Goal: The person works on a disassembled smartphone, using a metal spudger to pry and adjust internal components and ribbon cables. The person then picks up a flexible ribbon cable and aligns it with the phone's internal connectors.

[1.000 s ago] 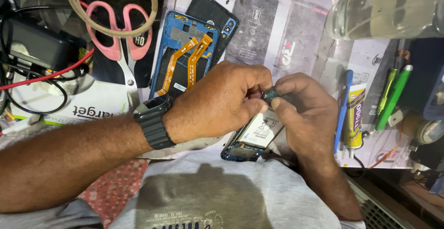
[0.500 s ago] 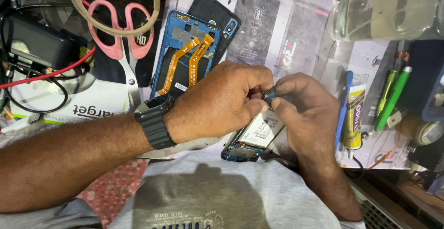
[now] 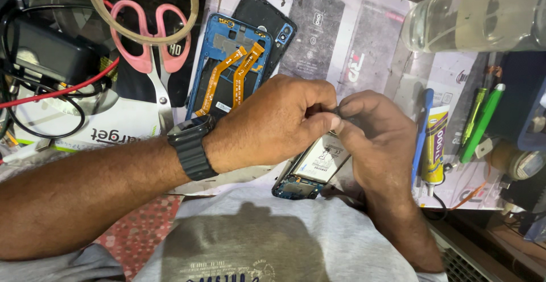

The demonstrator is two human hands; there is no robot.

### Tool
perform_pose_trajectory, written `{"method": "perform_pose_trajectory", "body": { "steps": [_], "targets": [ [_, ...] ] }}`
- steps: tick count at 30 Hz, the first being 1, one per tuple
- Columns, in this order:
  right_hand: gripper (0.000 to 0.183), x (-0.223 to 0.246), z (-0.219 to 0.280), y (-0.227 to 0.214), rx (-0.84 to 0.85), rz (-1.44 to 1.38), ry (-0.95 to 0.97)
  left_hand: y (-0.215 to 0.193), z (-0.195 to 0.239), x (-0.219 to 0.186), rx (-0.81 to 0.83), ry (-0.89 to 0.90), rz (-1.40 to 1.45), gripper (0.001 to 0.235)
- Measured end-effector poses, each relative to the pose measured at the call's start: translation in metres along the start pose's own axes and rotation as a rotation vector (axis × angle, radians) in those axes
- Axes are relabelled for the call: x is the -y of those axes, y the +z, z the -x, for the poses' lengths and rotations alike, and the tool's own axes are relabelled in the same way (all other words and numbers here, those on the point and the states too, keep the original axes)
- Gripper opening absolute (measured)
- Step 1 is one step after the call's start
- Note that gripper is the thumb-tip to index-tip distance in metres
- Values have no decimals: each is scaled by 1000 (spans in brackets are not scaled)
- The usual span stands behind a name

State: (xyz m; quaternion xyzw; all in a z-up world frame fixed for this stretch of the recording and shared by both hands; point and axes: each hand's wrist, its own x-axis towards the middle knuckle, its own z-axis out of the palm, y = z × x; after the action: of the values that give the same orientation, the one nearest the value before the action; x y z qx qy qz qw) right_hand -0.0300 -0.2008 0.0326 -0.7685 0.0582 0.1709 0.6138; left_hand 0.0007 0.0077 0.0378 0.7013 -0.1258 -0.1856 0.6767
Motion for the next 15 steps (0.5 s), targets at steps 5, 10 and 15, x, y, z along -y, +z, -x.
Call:
{"method": "perform_pose_trajectory", "body": {
  "steps": [5,10,15],
  "targets": [
    [18,-1,-1,-1,20,-29,-9,5,3,14,-11,3,7,10],
    [19,-2,-1,-2,17,-16,-6,6,4,22,-12,18,3,8],
    [20,-3,-1,-3,36,-55,-20,7,3,24,0,4,-20,9]
  ]
}}
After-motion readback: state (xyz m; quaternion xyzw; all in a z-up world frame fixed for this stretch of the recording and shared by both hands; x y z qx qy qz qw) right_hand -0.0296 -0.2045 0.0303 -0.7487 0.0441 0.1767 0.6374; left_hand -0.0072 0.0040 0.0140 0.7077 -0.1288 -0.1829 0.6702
